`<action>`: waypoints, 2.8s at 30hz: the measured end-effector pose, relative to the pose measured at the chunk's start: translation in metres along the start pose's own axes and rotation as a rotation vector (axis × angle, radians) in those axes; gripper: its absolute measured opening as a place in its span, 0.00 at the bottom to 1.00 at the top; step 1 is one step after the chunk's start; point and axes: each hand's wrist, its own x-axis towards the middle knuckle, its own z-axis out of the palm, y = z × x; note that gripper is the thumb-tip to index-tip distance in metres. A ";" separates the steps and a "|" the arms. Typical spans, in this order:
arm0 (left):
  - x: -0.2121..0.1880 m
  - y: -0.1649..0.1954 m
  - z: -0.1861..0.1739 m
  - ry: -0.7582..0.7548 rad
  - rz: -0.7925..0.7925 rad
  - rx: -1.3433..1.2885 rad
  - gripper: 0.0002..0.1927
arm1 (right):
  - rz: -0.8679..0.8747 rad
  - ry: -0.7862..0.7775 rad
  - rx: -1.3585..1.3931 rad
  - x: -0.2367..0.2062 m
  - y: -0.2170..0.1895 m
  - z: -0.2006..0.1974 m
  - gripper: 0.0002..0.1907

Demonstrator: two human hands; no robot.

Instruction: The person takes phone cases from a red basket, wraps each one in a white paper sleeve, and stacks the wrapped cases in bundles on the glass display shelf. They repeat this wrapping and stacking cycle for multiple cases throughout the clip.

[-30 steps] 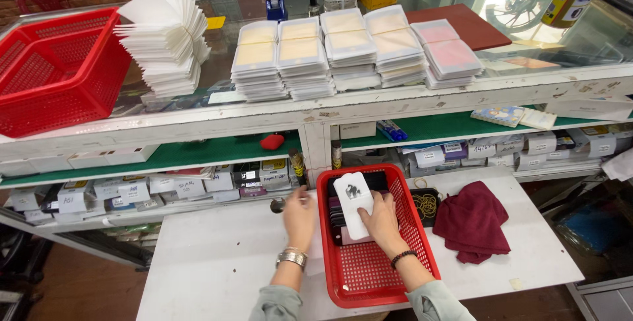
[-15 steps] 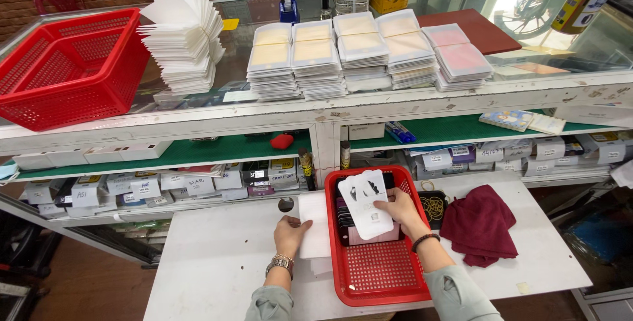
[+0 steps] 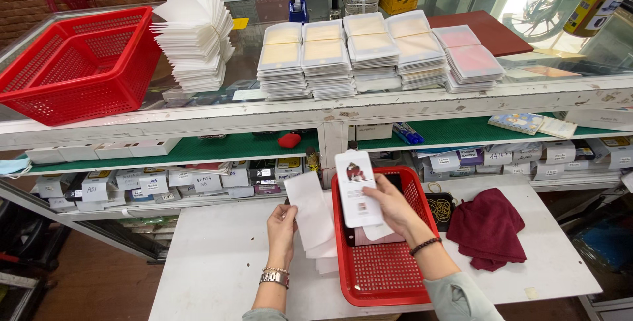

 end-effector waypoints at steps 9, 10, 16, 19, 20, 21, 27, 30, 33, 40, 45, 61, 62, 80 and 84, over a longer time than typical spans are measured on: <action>0.005 0.029 0.026 -0.159 -0.030 -0.044 0.14 | -0.201 -0.063 -0.158 -0.002 0.011 0.028 0.20; 0.004 0.030 0.026 -0.167 -0.002 0.023 0.15 | -0.275 0.015 -0.102 -0.001 0.001 0.023 0.19; -0.010 0.020 0.041 -0.349 0.099 0.105 0.13 | -0.593 -0.064 0.440 -0.004 -0.048 0.014 0.13; -0.015 0.016 0.046 -0.393 0.111 0.104 0.13 | -0.557 -0.074 0.439 -0.010 -0.051 0.021 0.14; -0.015 0.016 0.046 -0.404 0.116 0.109 0.13 | -0.541 -0.067 0.424 -0.012 -0.050 0.023 0.15; -0.015 0.016 0.045 -0.403 0.112 0.103 0.13 | -0.534 -0.059 0.407 -0.015 -0.049 0.025 0.16; -0.009 0.020 0.038 -0.433 0.027 0.086 0.15 | -0.502 -0.041 0.195 -0.020 -0.044 0.022 0.26; -0.004 0.022 0.034 -0.482 -0.018 0.080 0.15 | -0.438 -0.073 -0.029 -0.013 -0.046 0.016 0.30; -0.003 0.024 0.030 -0.487 -0.046 0.087 0.16 | -0.363 -0.108 -0.151 -0.003 -0.054 0.011 0.29; -0.003 0.025 0.025 -0.474 -0.107 0.063 0.17 | -0.252 -0.119 -0.158 0.001 -0.065 0.014 0.35; -0.001 0.031 0.022 -0.545 -0.156 0.083 0.18 | -0.184 -0.164 -0.233 -0.001 -0.056 0.020 0.34; 0.015 0.052 0.001 0.111 -0.090 0.354 0.21 | -0.441 0.138 -0.916 0.003 -0.004 0.007 0.30; 0.015 0.047 -0.012 0.199 -0.007 0.470 0.20 | -0.463 0.273 -1.054 0.002 0.000 0.001 0.32; -0.004 0.016 0.028 0.104 0.057 0.890 0.19 | -0.096 0.320 -0.846 0.008 0.023 -0.040 0.32; -0.009 0.015 0.026 0.138 0.148 0.997 0.14 | -0.069 0.318 -0.765 0.007 0.020 -0.041 0.26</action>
